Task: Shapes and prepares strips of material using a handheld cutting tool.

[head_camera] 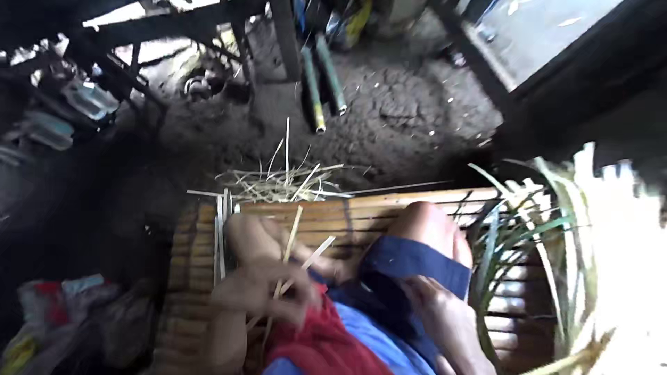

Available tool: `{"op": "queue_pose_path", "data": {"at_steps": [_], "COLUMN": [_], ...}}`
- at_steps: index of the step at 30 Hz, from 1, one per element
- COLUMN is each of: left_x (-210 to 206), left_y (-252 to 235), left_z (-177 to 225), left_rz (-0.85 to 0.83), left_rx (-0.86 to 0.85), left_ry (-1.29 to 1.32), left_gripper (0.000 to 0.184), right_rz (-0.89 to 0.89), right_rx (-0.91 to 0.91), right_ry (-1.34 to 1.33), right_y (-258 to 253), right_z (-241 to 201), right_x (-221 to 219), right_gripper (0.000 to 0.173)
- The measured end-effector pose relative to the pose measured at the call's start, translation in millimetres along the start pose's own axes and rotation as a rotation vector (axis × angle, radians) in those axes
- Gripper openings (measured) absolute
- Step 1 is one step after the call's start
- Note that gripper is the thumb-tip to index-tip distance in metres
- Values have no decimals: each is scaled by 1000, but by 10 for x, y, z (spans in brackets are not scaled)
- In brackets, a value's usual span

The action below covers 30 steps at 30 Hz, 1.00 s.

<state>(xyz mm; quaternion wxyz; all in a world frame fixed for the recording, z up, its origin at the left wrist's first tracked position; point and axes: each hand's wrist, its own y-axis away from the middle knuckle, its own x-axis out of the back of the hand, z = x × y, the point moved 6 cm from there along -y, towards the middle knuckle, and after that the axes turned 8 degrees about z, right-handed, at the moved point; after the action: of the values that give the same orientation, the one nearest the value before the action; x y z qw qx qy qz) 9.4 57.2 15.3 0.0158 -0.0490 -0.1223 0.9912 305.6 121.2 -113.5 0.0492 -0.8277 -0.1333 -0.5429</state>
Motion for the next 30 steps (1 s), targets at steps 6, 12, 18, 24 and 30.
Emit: {"op": "queue_pose_path", "data": {"at_steps": [6,12,18,24,30], "left_x": [461,477,349,200,387], "left_y": [-146,-209,-213,-211,-347], "left_z": [-1255,-2068,-1744,-1443,-1457], "left_rz": [251,417,615,648,490], "left_rx": [541,827,659,687,839], "left_ry": [-871,-423,131,226,311], "left_gripper": [38,47,27,29,22], "right_rz": [-310,-238,-683,-370,-290], "right_rx": [183,255,22,-48,99], "right_ry": [140,304,-12,-790,-1487], "right_y": [327,360,-5,-260,-587], "right_z": [-288,-394,-122,-39,-377], "right_x": [-478,-551,-301,33,-10], "right_gripper": [34,26,41,32,20]}}
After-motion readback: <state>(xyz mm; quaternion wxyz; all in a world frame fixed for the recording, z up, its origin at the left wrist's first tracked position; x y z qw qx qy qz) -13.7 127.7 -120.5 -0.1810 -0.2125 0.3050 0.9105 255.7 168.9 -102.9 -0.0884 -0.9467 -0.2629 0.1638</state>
